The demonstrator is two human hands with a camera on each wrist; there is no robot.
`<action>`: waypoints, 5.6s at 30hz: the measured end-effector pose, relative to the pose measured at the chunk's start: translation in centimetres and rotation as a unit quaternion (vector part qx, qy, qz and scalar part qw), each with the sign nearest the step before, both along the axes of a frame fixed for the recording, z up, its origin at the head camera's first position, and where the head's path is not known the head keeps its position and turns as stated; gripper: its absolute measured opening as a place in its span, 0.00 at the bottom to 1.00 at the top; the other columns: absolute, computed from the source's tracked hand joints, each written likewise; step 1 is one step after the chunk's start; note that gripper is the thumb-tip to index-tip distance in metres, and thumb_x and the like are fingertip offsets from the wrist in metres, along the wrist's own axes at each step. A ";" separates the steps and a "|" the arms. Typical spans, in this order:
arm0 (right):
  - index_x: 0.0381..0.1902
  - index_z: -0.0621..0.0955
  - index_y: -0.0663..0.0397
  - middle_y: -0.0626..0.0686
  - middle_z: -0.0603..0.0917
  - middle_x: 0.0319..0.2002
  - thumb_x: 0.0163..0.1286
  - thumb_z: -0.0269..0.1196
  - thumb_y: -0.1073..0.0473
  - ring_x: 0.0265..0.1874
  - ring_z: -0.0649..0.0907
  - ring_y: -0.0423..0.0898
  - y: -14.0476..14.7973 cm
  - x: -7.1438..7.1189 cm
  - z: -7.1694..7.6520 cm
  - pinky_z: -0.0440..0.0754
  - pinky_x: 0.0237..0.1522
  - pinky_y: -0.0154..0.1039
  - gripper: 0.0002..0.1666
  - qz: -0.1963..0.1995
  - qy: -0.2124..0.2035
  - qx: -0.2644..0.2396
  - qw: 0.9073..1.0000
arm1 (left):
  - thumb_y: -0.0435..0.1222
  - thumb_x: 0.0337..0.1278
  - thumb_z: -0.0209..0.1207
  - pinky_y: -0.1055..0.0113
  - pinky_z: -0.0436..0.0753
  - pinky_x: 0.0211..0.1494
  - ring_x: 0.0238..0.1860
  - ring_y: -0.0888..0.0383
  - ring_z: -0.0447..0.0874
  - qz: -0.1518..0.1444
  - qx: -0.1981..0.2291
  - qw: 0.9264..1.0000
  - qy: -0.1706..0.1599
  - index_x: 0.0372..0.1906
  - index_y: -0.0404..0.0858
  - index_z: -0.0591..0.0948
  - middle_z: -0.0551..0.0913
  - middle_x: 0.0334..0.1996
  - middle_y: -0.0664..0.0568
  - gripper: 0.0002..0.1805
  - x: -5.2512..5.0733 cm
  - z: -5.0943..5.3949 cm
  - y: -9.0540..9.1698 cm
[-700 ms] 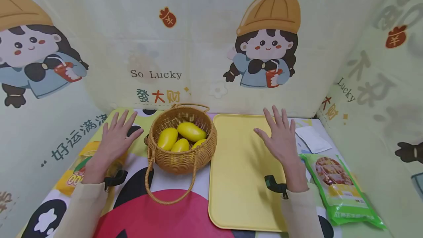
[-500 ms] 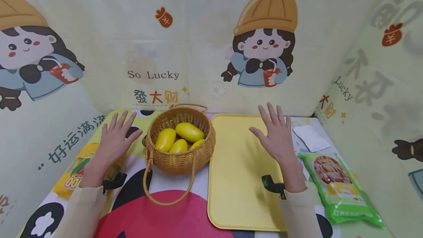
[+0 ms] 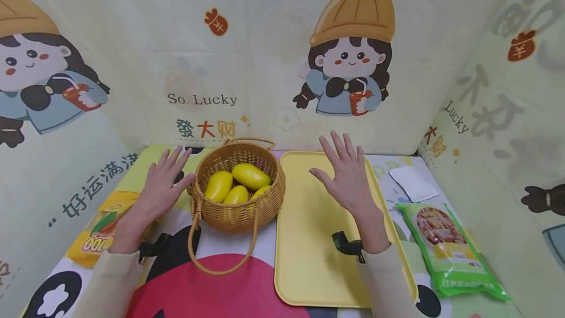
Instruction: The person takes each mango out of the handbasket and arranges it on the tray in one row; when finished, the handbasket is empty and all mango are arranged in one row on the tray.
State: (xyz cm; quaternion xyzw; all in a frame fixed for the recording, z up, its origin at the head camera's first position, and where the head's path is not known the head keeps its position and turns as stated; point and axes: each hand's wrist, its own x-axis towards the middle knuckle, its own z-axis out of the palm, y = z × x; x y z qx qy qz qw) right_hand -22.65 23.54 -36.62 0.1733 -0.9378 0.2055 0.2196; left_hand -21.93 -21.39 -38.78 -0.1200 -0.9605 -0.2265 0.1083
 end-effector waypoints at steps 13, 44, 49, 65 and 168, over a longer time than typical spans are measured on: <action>0.79 0.56 0.35 0.50 0.53 0.80 0.67 0.63 0.39 0.79 0.50 0.60 -3.4 -0.6 -0.1 0.42 0.74 0.70 0.48 0.049 0.000 0.011 0.999 | 0.61 0.68 0.46 0.32 0.36 0.77 0.81 0.40 0.33 -0.034 0.067 0.996 -0.051 0.80 0.59 0.45 0.42 0.82 0.51 0.42 -0.1 -0.8 1.8; 0.76 0.63 0.37 0.49 0.65 0.76 0.66 0.66 0.42 0.77 0.61 0.51 -12.3 -2.0 1.4 0.53 0.78 0.56 0.44 0.214 -0.118 0.049 0.968 | 0.42 0.74 0.47 0.37 0.54 0.77 0.80 0.45 0.45 -0.096 0.295 0.945 -0.107 0.80 0.60 0.44 0.45 0.81 0.52 0.37 -0.8 -3.2 3.3; 0.75 0.65 0.33 0.47 0.66 0.75 0.64 0.68 0.42 0.75 0.65 0.47 -13.7 -2.1 1.6 0.68 0.72 0.51 0.43 0.231 -0.180 0.053 0.955 | 0.42 0.74 0.46 0.37 0.56 0.76 0.80 0.45 0.47 -0.094 0.298 0.945 -0.099 0.80 0.59 0.46 0.46 0.81 0.52 0.36 -0.7 -3.1 3.3; 0.71 0.72 0.40 0.45 0.74 0.70 0.62 0.71 0.54 0.71 0.70 0.46 -16.9 -3.5 1.8 0.66 0.74 0.46 0.40 0.281 -0.249 0.113 0.920 | 0.43 0.74 0.45 0.38 0.60 0.75 0.79 0.45 0.49 -0.093 0.307 0.942 -0.100 0.79 0.61 0.46 0.47 0.80 0.53 0.35 -0.6 -3.2 3.5; 0.64 0.77 0.44 0.47 0.79 0.62 0.58 0.72 0.62 0.54 0.78 0.47 -11.4 -5.5 1.1 0.79 0.57 0.47 0.35 0.245 -0.134 -0.198 0.940 | 0.40 0.74 0.45 0.40 0.55 0.78 0.80 0.47 0.48 -0.098 0.316 0.940 -0.085 0.80 0.55 0.48 0.48 0.80 0.53 0.35 -0.7 -3.7 3.5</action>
